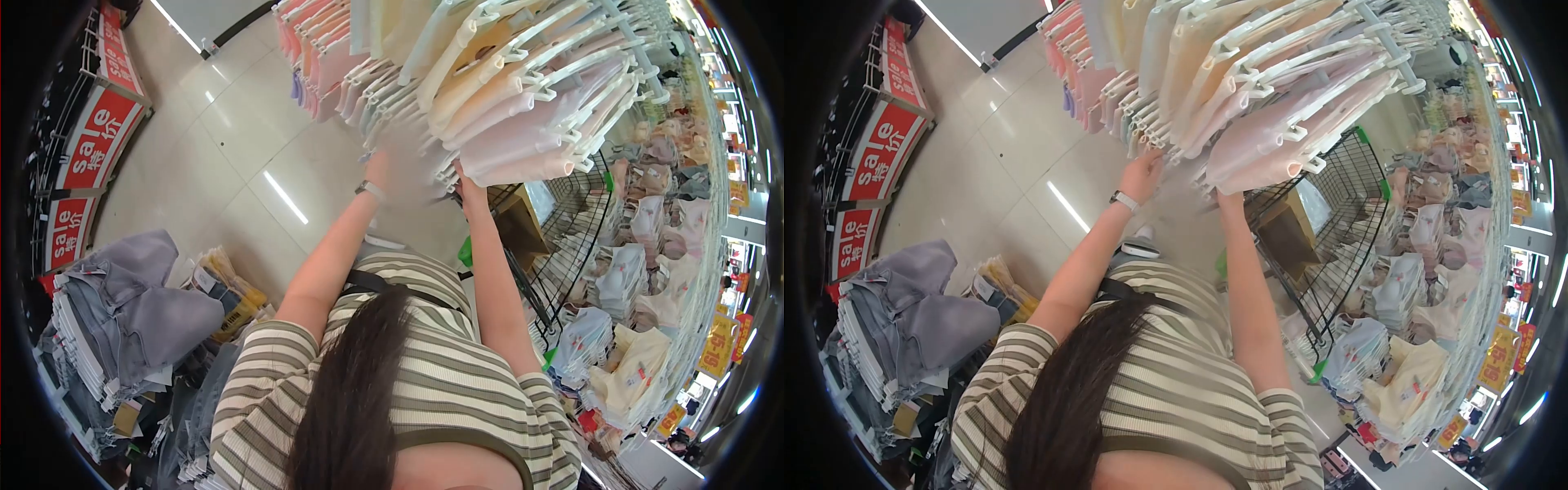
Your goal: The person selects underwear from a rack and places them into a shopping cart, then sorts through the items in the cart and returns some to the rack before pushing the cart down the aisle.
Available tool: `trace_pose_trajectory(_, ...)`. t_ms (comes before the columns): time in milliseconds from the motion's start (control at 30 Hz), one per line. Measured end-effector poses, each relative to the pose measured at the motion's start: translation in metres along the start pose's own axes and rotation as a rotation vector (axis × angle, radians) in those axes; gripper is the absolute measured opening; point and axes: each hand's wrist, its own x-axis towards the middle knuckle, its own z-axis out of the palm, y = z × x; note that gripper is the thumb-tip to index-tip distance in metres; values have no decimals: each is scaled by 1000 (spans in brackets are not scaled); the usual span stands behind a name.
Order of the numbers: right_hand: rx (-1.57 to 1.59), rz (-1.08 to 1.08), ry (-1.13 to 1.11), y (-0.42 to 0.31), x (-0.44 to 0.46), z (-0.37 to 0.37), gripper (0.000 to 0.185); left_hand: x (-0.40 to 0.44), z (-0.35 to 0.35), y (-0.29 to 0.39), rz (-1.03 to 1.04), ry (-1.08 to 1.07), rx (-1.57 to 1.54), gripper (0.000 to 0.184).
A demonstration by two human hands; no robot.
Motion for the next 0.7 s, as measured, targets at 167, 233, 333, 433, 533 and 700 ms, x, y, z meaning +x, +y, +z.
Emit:
trace_pose_trajectory(167, 74, -72, -39, 9, 4, -6, 58, 2, 16, -4, -19, 35, 33, 32)
trace_pose_trajectory(233, 88, -79, -30, 11, 6, -6, 57, 7, 22, -10, -74, 24, 51, 30)
trace_pose_trajectory(333, 93, -89, -27, 18, 13, -10, 57, 15, 39, -36, -177, 2, 68, 28)
trace_pose_trajectory(433, 68, -96, -17, 19, 15, -14, 56, 15, 59, -72, -202, 62, 49, 24)
trace_pose_trajectory(533, 50, -95, -10, 15, 11, -12, 55, 9, 55, -75, -134, 203, -4, 19)
trace_pose_trajectory(700, 64, -112, -16, 20, 15, -11, 53, 4, 34, -54, -109, 316, -135, 15)
